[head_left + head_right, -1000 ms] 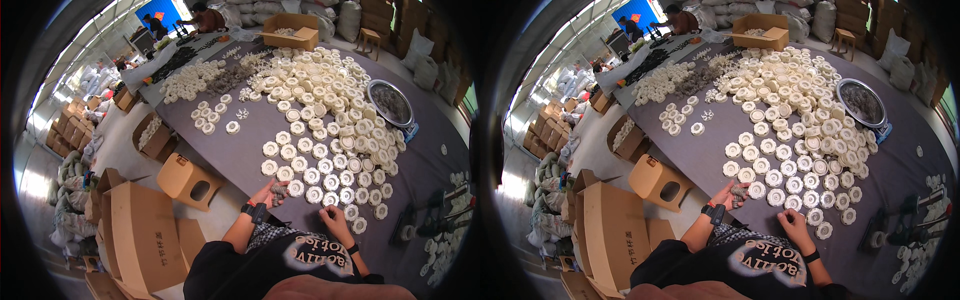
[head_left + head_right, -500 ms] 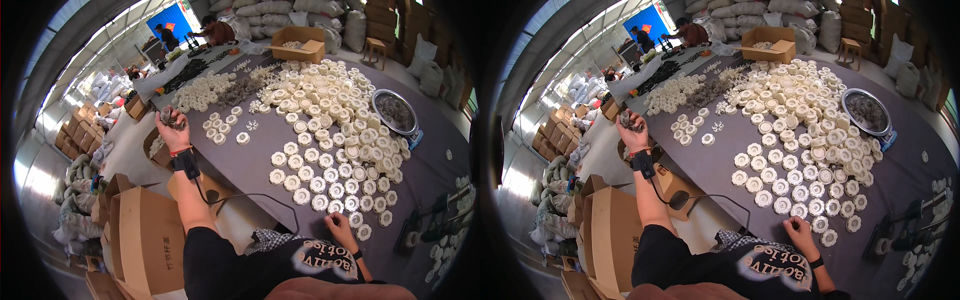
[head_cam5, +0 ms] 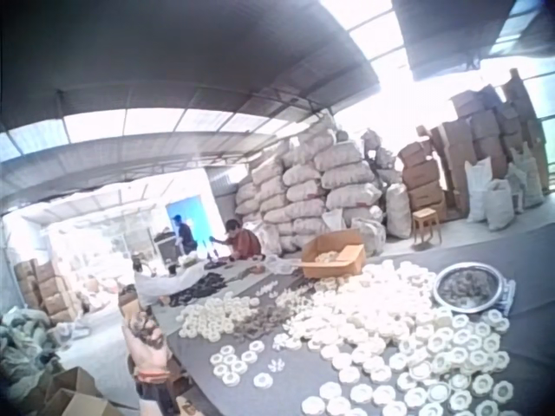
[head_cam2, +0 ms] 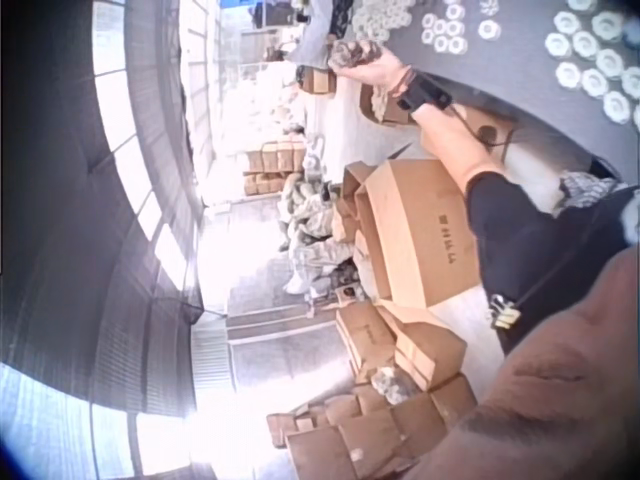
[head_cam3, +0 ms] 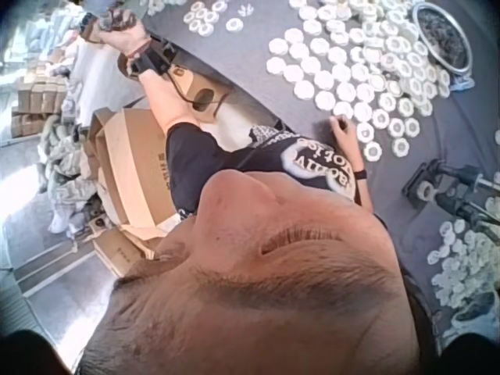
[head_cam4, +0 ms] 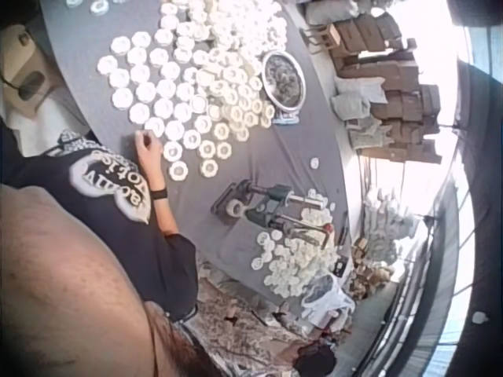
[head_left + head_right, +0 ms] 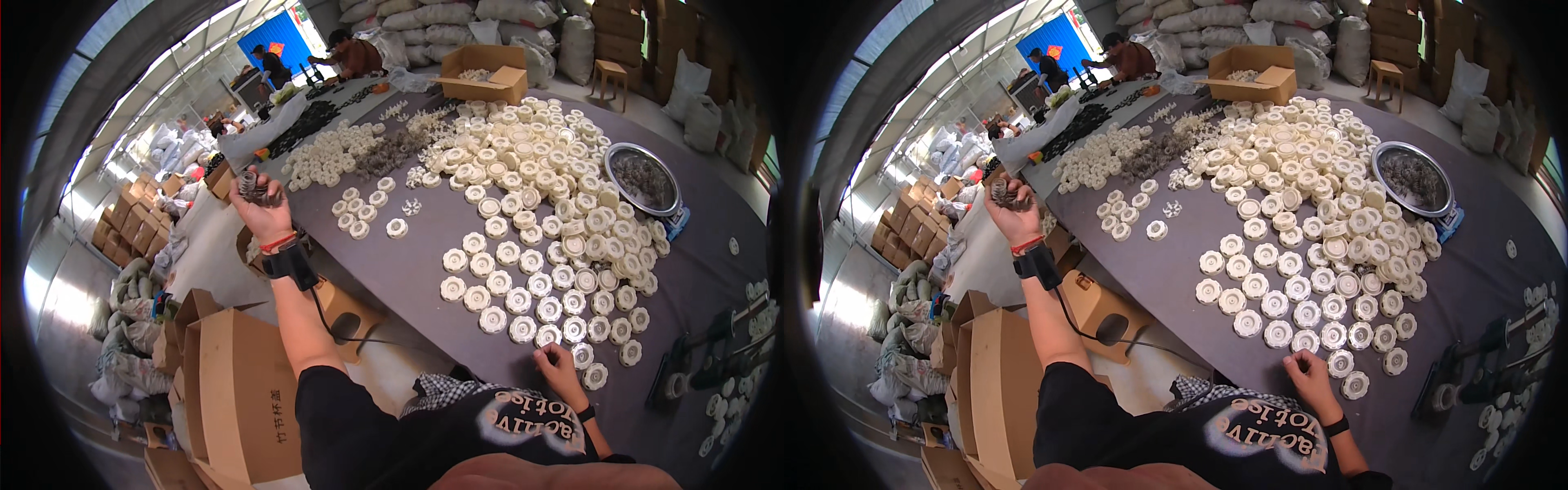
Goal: Assembling small white plastic components with metal screws on a factory table.
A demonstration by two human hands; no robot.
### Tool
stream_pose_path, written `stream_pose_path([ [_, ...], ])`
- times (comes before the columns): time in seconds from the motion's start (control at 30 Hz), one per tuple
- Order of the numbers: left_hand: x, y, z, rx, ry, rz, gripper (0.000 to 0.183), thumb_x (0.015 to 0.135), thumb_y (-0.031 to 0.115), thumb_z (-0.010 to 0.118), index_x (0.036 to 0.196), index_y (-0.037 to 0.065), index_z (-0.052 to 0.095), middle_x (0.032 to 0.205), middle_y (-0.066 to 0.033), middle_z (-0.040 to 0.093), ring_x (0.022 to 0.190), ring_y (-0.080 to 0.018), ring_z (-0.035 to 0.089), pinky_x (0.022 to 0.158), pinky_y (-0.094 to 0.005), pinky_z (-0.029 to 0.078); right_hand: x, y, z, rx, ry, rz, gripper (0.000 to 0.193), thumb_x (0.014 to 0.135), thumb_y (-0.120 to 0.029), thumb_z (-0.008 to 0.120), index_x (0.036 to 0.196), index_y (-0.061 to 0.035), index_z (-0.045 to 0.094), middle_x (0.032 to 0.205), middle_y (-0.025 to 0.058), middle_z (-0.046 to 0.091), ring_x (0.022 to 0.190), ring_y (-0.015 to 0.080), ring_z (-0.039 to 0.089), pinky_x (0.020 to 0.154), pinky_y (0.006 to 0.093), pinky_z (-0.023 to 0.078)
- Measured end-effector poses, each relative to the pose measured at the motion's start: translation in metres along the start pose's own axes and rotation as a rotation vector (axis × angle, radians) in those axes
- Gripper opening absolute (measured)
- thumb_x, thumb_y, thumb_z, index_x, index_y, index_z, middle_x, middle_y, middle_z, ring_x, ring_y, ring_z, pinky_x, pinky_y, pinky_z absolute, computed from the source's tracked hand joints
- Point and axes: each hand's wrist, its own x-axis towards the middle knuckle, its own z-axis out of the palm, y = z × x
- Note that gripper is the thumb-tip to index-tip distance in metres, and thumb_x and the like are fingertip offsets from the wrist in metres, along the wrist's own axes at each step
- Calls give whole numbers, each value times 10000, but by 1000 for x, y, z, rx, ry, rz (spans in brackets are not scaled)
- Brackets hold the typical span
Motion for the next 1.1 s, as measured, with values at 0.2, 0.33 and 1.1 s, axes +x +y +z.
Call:
stream_pose_path([
  [0.2,-35,-41,11,80,35,-106,215,918,293,509,1007,100,540,912,-59,594,683,-134,521,484,-238,398,0,1,2,-55,0,-5,207,895,-206,606,806,-22,573,652,-22,559,587,44,506,538,200,394],
  [0.33,-111,-101,-16,180,48,-451,378,930,320,485,1240,104,494,832,-79,610,621,-107,563,478,-238,409,3,9,-2,-78,4,15,208,894,-208,609,805,-23,575,650,-22,559,582,45,505,535,201,392],
  [1.1,-286,-198,-173,233,363,-961,352,936,356,510,1119,56,521,851,-124,621,651,-147,554,513,-262,436,7,5,4,-71,-25,62,211,885,-209,621,801,-20,580,669,-19,570,591,48,513,548,201,404],
])
